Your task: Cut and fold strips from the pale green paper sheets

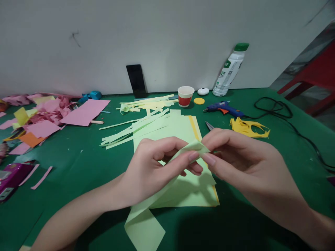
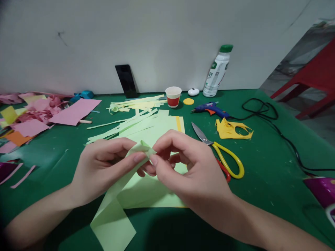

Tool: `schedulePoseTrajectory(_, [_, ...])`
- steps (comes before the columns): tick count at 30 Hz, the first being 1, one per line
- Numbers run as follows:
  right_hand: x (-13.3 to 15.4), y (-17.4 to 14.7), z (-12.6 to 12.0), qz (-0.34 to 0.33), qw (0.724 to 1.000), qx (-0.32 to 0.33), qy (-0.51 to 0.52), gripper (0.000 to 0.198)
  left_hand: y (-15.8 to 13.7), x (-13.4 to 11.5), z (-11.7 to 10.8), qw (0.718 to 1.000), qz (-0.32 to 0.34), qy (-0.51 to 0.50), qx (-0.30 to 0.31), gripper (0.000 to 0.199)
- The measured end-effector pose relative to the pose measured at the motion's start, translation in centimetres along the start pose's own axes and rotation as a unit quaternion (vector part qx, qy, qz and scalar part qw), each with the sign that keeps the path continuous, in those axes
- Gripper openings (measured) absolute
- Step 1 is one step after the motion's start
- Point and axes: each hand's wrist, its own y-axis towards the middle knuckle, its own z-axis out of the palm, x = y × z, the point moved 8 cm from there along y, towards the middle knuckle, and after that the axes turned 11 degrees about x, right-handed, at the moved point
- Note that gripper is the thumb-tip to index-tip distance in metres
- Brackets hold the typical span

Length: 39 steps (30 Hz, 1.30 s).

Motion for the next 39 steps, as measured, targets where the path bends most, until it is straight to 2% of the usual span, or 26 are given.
schedulePoseTrajectory(8, [-0.3, 0.0, 0.1, 0.016, 1.000, 0.000, 0.014, 0.013, 0.1, 0.0, 0.1, 0.999, -0.001, -0.034, 0.007, 0.009])
schedulePoseTrajectory(11, [-0.6, -0.1, 0.0, 0.026, 0.999, -0.007, 0.019, 0.008, 0.2, 0.1, 0.1, 0.999, -0.005, -0.044, 0.011, 0.010])
schedulePoseTrajectory(13, [-0.8, 0.0, 0.2, 0.035, 0.999, 0.006, 0.032, 0.004, 0.3, 0.1, 0.1, 0.999, -0.009, -0.050, 0.014, 0.011])
schedulePoseTrajectory(17, [-1.2, 0.4, 0.7, 0.050, 0.996, 0.053, 0.056, 0.010, 0.5, 0.5, 0.3, 0.996, -0.033, -0.082, 0.031, 0.012])
schedulePoseTrajectory(24, [-1.0, 0.6, -0.5, 0.050, 0.998, 0.026, -0.036, 0.017, 0.7, 1.7, 0.4, 0.988, -0.096, -0.102, 0.065, 0.020])
schedulePoseTrajectory(27, [-1.7, 0.8, -1.2, 0.063, 0.998, 0.013, -0.028, 0.019, 1.0, 2.6, 0.2, 0.985, -0.109, -0.114, 0.075, 0.022])
schedulePoseTrajectory(31, [-3.2, 1.7, -1.3, 0.098, 0.993, 0.066, 0.019, 0.018, 1.6, 3.6, 0.1, 0.977, -0.108, -0.154, 0.097, 0.021])
schedulePoseTrajectory(35, [-4.8, 2.1, -0.1, 0.150, 0.973, 0.174, 0.013, 0.014, 1.9, 4.4, 0.7, 0.968, -0.135, -0.150, 0.152, 0.018])
schedulePoseTrajectory(39, [-4.7, 1.9, 1.7, 0.115, 0.958, 0.262, -0.037, 0.017, 1.4, 5.0, 2.2, 0.949, -0.182, -0.126, 0.225, 0.021])
